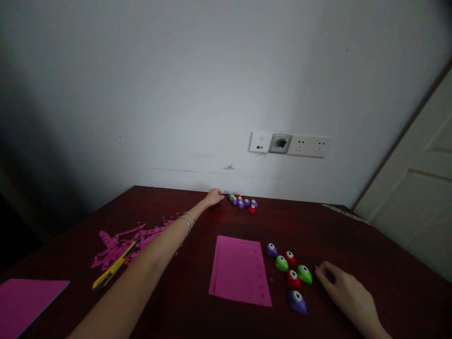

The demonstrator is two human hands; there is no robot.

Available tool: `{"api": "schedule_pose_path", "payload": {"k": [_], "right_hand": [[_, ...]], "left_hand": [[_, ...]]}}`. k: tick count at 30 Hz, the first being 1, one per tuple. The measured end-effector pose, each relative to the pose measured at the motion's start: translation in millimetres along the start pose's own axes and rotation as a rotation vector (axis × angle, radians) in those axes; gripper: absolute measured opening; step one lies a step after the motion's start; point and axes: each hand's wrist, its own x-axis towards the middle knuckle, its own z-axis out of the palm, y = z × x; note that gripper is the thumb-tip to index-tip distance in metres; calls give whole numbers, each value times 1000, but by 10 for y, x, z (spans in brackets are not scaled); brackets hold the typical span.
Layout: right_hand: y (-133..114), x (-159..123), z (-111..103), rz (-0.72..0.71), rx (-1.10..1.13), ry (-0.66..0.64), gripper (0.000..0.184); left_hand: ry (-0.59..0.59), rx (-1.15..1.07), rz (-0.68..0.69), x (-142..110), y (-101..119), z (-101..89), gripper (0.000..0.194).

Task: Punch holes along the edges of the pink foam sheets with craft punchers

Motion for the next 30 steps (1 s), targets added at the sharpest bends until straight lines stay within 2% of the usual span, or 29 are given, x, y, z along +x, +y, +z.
{"api": "schedule_pose_path", "payload": {"k": [5, 11, 19, 30], "right_hand": [[44, 32, 31, 7, 14, -13, 34], [35, 42, 41, 33, 4, -44, 34], [-29, 19, -17, 56, -22, -72, 34], [-78, -7, -37, 25, -33, -35, 34]], "left_hand": [[-23, 19, 33, 212, 9, 184, 14], [-29, 38, 32, 380, 13, 308, 14], [-53, 15, 32, 428, -46, 360, 12], [-40, -39, 43, 452, -38, 392, 16]]}}
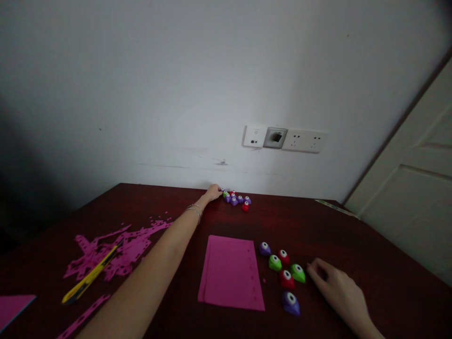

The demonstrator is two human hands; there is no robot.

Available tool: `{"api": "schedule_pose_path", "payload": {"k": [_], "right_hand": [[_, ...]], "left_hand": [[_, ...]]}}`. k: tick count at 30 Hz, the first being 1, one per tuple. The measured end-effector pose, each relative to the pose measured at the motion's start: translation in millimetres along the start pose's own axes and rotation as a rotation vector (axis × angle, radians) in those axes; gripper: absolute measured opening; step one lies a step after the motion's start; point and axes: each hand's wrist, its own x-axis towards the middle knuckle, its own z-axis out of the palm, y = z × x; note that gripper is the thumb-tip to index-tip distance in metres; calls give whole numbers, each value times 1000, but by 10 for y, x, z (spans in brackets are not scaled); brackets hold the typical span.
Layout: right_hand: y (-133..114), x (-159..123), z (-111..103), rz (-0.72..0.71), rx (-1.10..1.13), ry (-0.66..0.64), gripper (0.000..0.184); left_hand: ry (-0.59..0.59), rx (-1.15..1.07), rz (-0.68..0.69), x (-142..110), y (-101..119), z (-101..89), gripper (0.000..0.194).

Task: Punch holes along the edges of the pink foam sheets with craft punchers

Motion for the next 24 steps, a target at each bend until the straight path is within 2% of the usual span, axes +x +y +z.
{"api": "schedule_pose_path", "payload": {"k": [6, 10, 14, 19, 24], "right_hand": [[-6, -3, -3, -8, -1, -10, 34], [-6, -6, -9, -7, 3, -1, 34], [-1, -2, -4, -20, 0, 30, 34], [0, 1, 5, -38, 6, 60, 33], [11, 1, 20, -32, 28, 90, 31]], "left_hand": [[55, -65, 42, -71, -22, -92, 27], [102, -115, 100, -124, 0, -319, 32], [100, -159, 187, -259, 131, -613, 30], [42, -220, 268, -741, 424, -875, 28], [-117, -347, 321, -1457, 680, -921, 28]]}}
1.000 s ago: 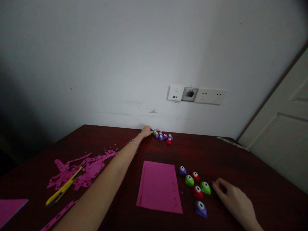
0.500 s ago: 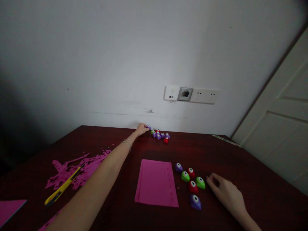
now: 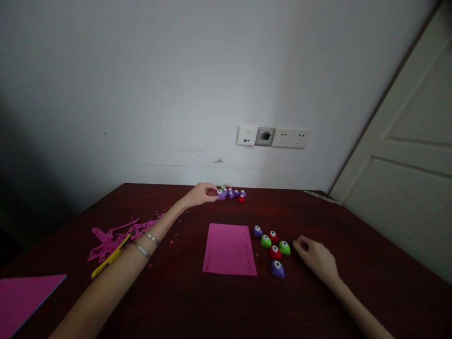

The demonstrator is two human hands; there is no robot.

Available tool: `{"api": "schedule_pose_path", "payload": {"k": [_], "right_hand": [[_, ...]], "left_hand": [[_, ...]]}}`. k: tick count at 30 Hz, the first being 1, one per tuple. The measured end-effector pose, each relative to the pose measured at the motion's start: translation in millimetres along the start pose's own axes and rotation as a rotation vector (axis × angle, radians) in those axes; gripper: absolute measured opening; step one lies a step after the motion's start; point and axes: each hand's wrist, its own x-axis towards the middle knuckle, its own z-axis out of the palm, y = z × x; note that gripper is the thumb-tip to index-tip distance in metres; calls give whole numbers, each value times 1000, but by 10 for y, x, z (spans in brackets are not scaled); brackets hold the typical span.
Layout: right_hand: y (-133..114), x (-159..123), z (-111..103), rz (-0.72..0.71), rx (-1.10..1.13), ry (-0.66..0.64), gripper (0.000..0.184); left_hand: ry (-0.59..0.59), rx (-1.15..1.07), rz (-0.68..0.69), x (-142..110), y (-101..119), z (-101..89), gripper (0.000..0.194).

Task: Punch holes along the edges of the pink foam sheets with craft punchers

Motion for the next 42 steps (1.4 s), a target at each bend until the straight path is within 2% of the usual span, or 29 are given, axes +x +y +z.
{"api": "schedule_pose_path", "payload": {"k": [5, 10, 12, 13, 18, 20, 23, 27, 33, 36, 42], "right_hand": [[46, 20, -11, -2, 173, 79, 33], [-46, -5, -106, -58, 321, 148, 38], [-188, -83, -146, -142, 372, 151, 34], [-283, -140, -163, -228, 440, 142, 32], [-853, -505, -208, -576, 572, -49, 22], [-1053, -616, -211, -644, 579, -130, 29], [-1265, -692, -219, -717, 558, -93, 37], [-1400, -689, -243, -696, 486, -38, 25], [-1449, -700, -209, -674, 443, -85, 16], [-1414, -667, -188, -617, 468, -96, 15], [-1224, -624, -214, -413, 560, -68, 19]], "left_hand": [[-179, -58, 72, -436, 237, 195, 27], [-257, -52, 119, -634, 412, 293, 24], [-276, -54, 131, -686, 478, 314, 23], [-287, -46, 141, -710, 507, 325, 22], [-351, 25, 203, -813, 612, 391, 21], [-364, 53, 213, -845, 639, 420, 21], [-383, 88, 210, -876, 669, 457, 20], [-380, 112, 204, -883, 671, 487, 19], [-402, 117, 202, -870, 623, 554, 20], [-389, 138, 201, -858, 613, 583, 22], [-331, 438, 141, -801, 465, 526, 35]]}}
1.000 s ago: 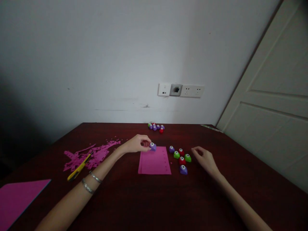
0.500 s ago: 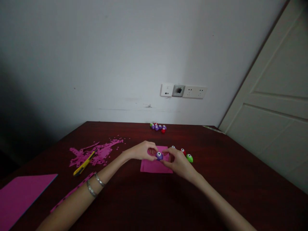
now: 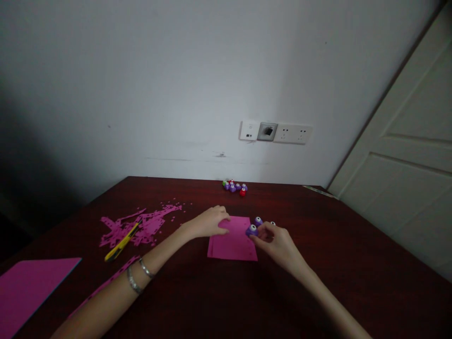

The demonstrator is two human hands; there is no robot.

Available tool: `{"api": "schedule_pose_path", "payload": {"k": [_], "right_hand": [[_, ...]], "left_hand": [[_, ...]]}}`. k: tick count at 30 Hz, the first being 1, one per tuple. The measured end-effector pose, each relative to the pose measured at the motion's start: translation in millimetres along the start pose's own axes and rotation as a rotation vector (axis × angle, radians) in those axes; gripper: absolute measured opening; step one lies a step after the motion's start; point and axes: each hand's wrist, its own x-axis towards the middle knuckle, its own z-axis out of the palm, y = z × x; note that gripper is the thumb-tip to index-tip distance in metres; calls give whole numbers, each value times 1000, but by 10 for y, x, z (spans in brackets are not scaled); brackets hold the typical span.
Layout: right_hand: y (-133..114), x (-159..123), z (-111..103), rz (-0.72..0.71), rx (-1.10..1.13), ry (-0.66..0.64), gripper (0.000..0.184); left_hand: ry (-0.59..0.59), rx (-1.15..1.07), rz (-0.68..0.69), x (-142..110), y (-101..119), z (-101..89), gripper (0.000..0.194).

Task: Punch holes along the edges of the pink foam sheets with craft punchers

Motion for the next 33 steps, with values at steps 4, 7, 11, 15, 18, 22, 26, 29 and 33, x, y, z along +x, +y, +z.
{"api": "schedule_pose_path", "payload": {"k": [4, 7, 11, 15, 18, 22, 26, 29, 33], "right_hand": [[105, -134, 18, 54, 26, -47, 22], [144, -219, 81, 63, 12, -99, 20], [103, -269, 151, 29, 57, -147, 14], [72, -281, 175, 0, 43, -192, 11], [100, -284, 180, 14, 19, -192, 10], [135, -289, 192, 30, 1, -189, 10], [135, -285, 205, 30, 14, -190, 10], [121, -280, 208, 36, 29, -190, 10], [91, -283, 201, 39, 41, -189, 8]], "left_hand": [[-96, 48, -120, -8, -209, 28, 45], [-113, 60, -160, -24, -316, 60, 50], [-117, 37, -175, -41, -407, 104, 53], [-104, -19, -197, -32, -478, 138, 53], [-95, -49, -203, -19, -503, 148, 55], [-88, -25, -225, -5, -516, 158, 57], [-69, 8, -254, 9, -524, 181, 56], [-84, -2, -277, 17, -513, 185, 51], [-84, -42, -310, 27, -496, 175, 49]]}}
